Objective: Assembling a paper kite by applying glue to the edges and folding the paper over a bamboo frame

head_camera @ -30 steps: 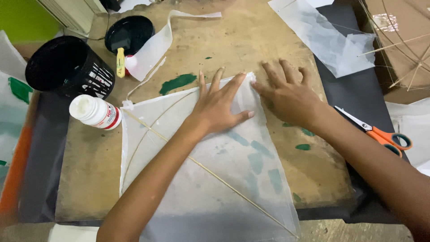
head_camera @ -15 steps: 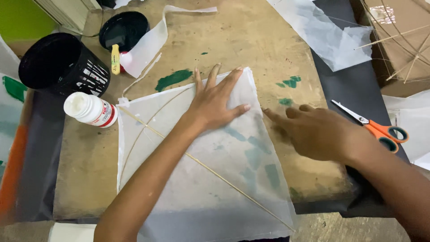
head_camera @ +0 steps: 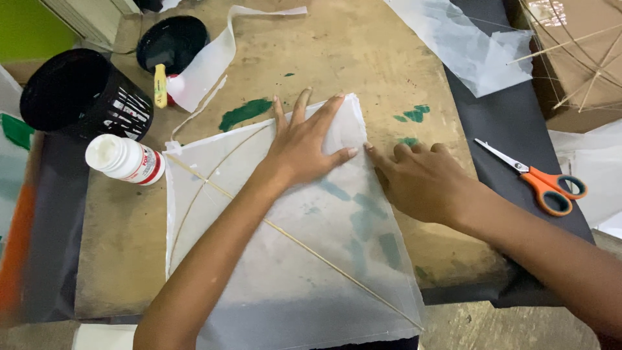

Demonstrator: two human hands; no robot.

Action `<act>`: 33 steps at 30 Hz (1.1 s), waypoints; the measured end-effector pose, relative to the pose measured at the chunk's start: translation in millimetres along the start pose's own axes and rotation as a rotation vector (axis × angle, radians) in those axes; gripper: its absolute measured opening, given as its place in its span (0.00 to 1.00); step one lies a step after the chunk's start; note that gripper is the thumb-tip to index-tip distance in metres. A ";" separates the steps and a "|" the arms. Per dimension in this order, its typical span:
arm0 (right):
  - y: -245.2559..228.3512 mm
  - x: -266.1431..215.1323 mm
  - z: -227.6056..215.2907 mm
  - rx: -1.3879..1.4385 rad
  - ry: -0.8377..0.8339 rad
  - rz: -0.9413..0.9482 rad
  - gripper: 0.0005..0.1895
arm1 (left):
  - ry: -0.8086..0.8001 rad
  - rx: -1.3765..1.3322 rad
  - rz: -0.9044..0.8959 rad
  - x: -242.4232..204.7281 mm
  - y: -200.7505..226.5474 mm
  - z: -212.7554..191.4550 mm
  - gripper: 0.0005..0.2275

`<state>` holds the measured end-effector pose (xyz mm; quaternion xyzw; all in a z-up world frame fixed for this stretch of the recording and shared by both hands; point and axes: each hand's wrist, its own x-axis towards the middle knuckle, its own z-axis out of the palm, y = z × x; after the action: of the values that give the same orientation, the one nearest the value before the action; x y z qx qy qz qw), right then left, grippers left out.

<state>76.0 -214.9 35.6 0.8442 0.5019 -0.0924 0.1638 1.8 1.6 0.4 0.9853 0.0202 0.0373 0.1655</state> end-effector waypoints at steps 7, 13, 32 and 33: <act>-2.2 -25.6 -5.7 -0.154 -0.088 -0.019 0.30 | -0.009 0.007 -0.018 0.2 2.1 0.9 0.39; -6.3 -24.8 -13.9 -0.079 -0.030 -0.004 0.34 | -0.015 0.004 -0.020 -0.9 4.5 -1.3 0.38; -16.7 -33.7 -3.6 -0.093 -0.090 -0.031 0.32 | -0.013 0.000 -0.015 1.0 3.4 -1.5 0.39; -18.0 -33.0 -0.5 -0.122 -0.106 -0.029 0.32 | -0.014 -0.006 -0.014 1.4 3.0 -1.8 0.38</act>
<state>44.4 -233.8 43.4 0.8193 0.5093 -0.1086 0.2400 3.1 -0.6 3.2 0.9849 0.0259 0.0292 0.1688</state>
